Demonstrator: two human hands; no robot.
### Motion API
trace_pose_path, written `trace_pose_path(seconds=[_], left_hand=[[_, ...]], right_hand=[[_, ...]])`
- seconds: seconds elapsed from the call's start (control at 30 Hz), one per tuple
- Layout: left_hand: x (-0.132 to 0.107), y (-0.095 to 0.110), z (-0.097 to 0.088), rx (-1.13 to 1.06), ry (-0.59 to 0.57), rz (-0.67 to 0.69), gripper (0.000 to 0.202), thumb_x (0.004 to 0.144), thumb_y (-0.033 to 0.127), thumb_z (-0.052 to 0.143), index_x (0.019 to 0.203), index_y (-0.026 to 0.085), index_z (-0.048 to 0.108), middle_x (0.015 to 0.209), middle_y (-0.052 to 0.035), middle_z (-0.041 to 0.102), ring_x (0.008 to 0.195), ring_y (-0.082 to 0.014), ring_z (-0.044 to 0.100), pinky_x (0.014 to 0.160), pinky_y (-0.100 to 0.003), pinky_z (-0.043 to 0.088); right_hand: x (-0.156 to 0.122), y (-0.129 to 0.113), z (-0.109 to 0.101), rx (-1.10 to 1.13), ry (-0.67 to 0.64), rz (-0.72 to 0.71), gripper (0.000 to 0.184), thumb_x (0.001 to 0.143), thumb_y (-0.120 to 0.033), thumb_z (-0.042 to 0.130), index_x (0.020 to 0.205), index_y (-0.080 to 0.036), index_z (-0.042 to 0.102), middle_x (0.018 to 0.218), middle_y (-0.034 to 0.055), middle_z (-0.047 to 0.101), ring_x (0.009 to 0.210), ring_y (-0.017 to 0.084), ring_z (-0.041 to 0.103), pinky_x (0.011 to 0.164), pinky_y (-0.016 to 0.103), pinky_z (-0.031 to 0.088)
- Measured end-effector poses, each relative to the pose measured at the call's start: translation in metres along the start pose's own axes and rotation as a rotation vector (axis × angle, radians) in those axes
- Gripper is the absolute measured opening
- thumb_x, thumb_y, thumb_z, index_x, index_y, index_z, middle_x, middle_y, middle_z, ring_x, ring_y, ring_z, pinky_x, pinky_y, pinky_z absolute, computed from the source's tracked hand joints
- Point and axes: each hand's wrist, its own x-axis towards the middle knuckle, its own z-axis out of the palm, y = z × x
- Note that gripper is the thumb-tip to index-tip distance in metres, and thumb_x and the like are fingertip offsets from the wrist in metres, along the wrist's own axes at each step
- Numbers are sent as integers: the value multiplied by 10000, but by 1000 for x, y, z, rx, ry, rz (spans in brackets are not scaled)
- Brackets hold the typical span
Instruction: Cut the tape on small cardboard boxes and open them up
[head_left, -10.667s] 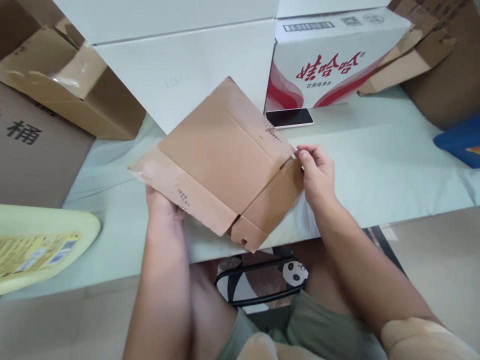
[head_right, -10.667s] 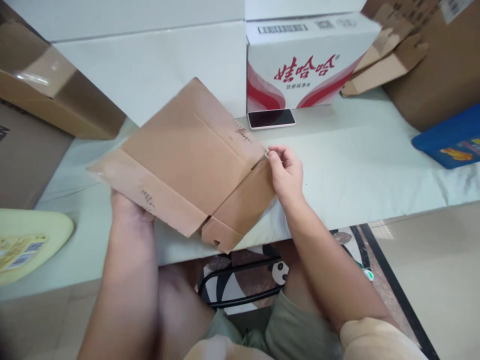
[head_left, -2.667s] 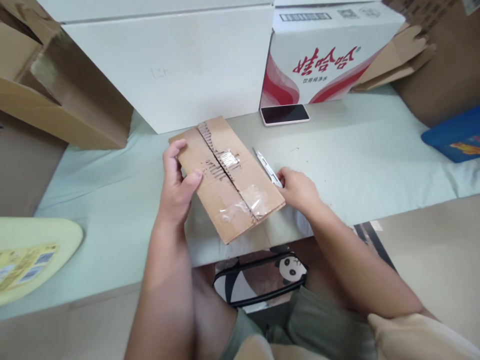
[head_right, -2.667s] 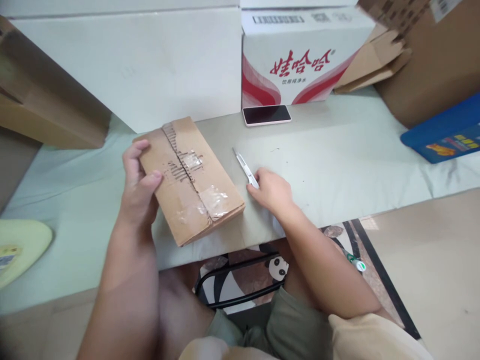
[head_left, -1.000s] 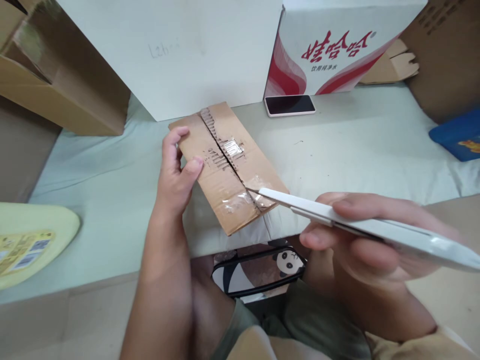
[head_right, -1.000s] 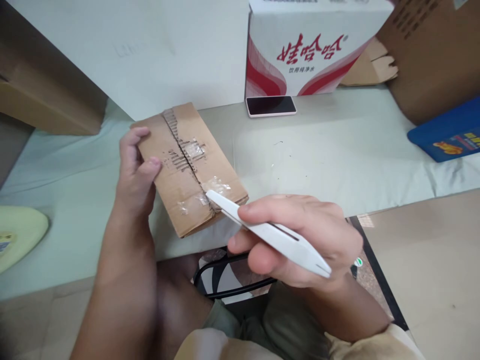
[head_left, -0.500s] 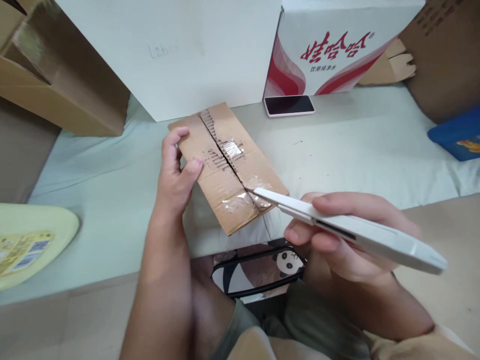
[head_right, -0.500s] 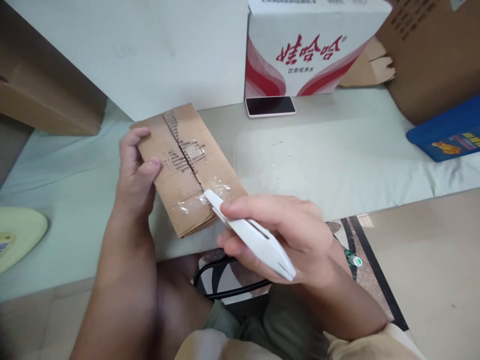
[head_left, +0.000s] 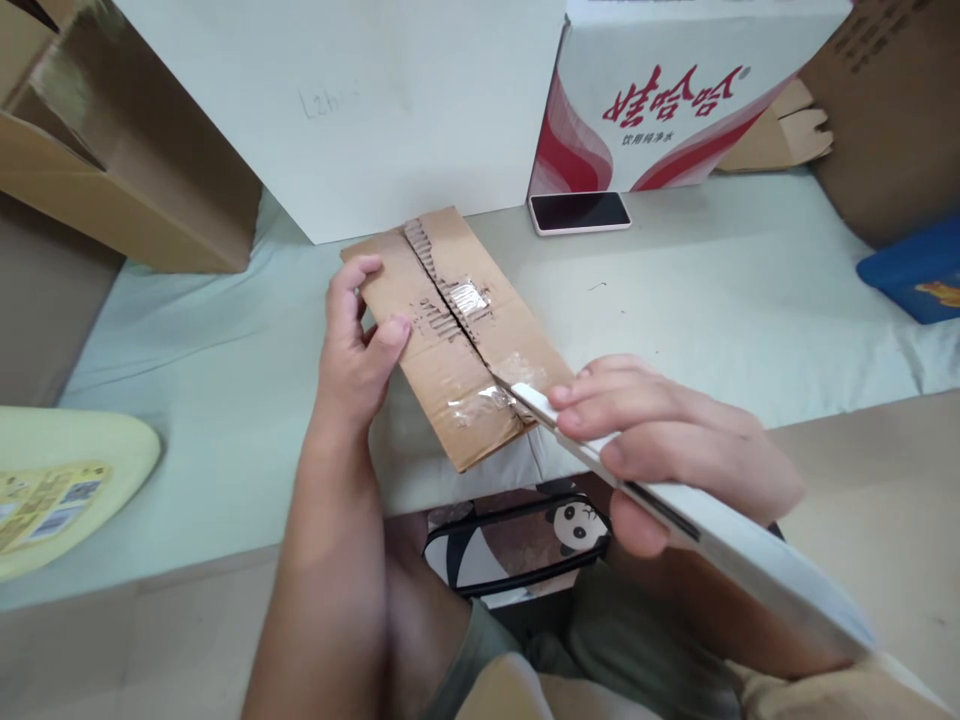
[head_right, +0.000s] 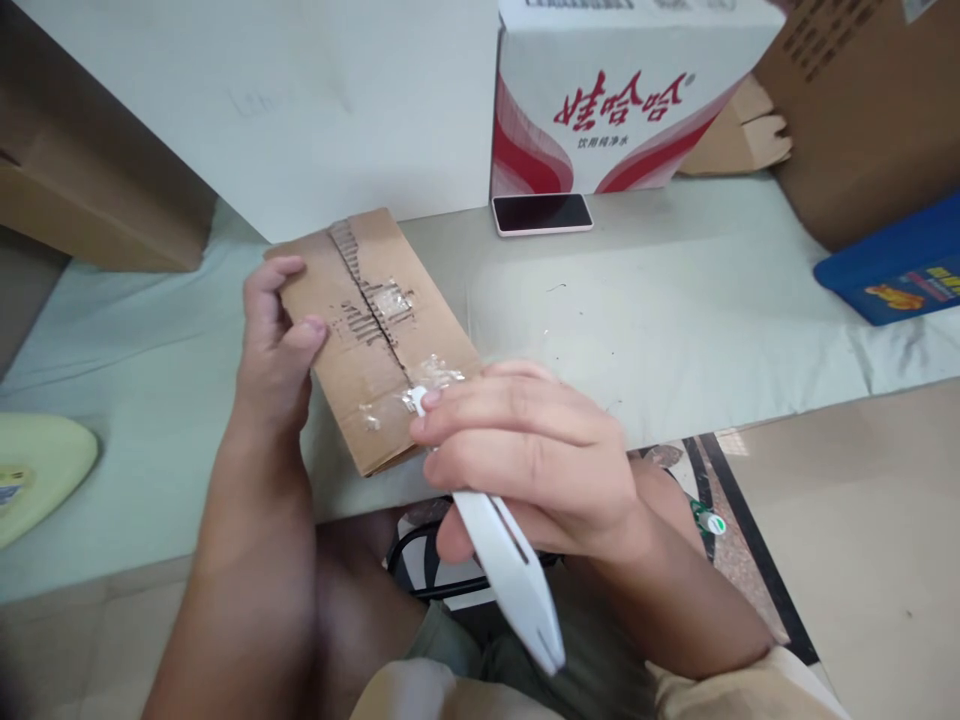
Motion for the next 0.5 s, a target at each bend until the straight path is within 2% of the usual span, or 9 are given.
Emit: trace_pose_path(seconds=[0.07,0.17,0.3,0.4,0.5], left_hand=[[0,0,0,6,-1,-4,591,851,667,738,1368,427,582,1328,-61,598,1112,-291,616,893,-443,574],[0,0,0,15,3,-5,594,848,672,736,1364,419,585,1321,-62,596,1124,-296,613,922,-454,566],[1,0,1,20,4,1,591,852,680,727,1360,417,580,1310,-57,594,1117,-291,618,927,-449,564],[1,0,1,26,-1,-14,593,856,682,721,1360,411,570,1312,-60,595,1122,-289,625,924,-443,567],[2,1,1,50,3,-21,609,850,703,713,1355,398,564,1311,-68,597,1134,-297,630,928,-451,568]], right_hand=[[0,1,1,7,-17,-7,172,1009,-431,643,1041,-281,720,910,60,793,899,231,802,867,412,657],[0,1,5,43,33,-31,170,1025,-401,625,1039,-259,718,930,60,804,884,201,801,820,358,639],[2,3,8,56,45,-24,158,1012,-391,648,1045,-253,717,945,65,809,896,210,804,803,366,639],[4,1,3,90,51,-40,142,1013,-369,652,1016,-233,696,951,76,810,892,211,807,773,355,644],[3,-10,-5,129,30,-11,232,1053,-394,588,933,-219,680,897,60,801,847,189,801,763,343,629]])
